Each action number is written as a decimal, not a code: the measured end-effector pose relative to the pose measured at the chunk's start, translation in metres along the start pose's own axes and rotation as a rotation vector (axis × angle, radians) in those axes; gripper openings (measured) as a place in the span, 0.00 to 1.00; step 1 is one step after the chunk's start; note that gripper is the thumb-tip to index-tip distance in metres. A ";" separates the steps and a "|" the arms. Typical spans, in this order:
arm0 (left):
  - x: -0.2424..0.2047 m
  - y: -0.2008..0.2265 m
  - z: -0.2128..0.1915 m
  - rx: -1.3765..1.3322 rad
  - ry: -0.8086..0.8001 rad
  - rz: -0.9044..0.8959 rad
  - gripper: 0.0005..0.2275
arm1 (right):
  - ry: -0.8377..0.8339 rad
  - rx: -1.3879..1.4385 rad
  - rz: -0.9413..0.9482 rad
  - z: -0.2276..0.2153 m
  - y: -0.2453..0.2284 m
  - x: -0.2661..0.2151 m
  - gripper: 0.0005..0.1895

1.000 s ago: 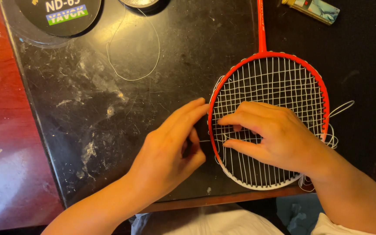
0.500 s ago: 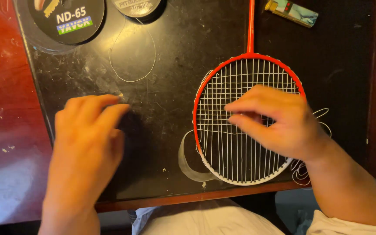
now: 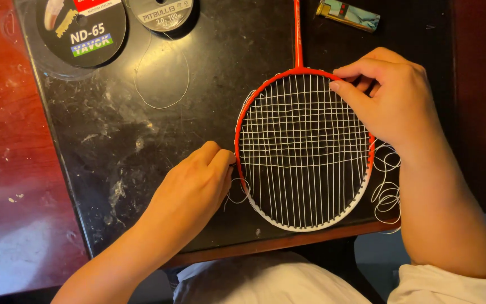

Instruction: Weaving string through the frame of a badminton racket.

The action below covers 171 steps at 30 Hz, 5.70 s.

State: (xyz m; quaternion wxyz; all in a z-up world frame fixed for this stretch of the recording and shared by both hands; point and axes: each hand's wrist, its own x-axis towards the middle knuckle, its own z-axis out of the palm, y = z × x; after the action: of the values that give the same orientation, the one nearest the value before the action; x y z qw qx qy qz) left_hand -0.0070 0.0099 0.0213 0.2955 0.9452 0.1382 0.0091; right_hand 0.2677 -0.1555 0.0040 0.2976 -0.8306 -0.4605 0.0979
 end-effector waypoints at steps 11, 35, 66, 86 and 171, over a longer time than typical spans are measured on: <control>0.006 -0.022 -0.029 -0.087 -0.091 0.142 0.06 | -0.021 0.018 -0.016 0.005 0.008 0.001 0.04; 0.004 -0.010 -0.002 -0.178 0.118 0.080 0.16 | -0.163 0.449 0.252 0.007 0.012 0.003 0.07; 0.001 -0.044 -0.034 -0.422 -0.061 -0.168 0.09 | -0.304 0.567 0.345 0.005 0.023 0.008 0.11; -0.065 -0.194 -0.051 0.095 -0.241 -0.682 0.07 | -0.326 0.665 0.315 0.000 0.016 0.014 0.10; -0.025 -0.069 -0.082 0.122 0.220 -0.471 0.09 | -0.288 0.688 0.337 0.003 0.020 0.012 0.09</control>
State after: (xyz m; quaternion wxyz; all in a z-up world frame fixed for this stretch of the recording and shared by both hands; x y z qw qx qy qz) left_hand -0.0569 0.1031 0.0519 0.2151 0.8965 0.3859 0.0342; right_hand 0.2876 -0.1525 -0.0086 0.4704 -0.7240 -0.2954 0.4091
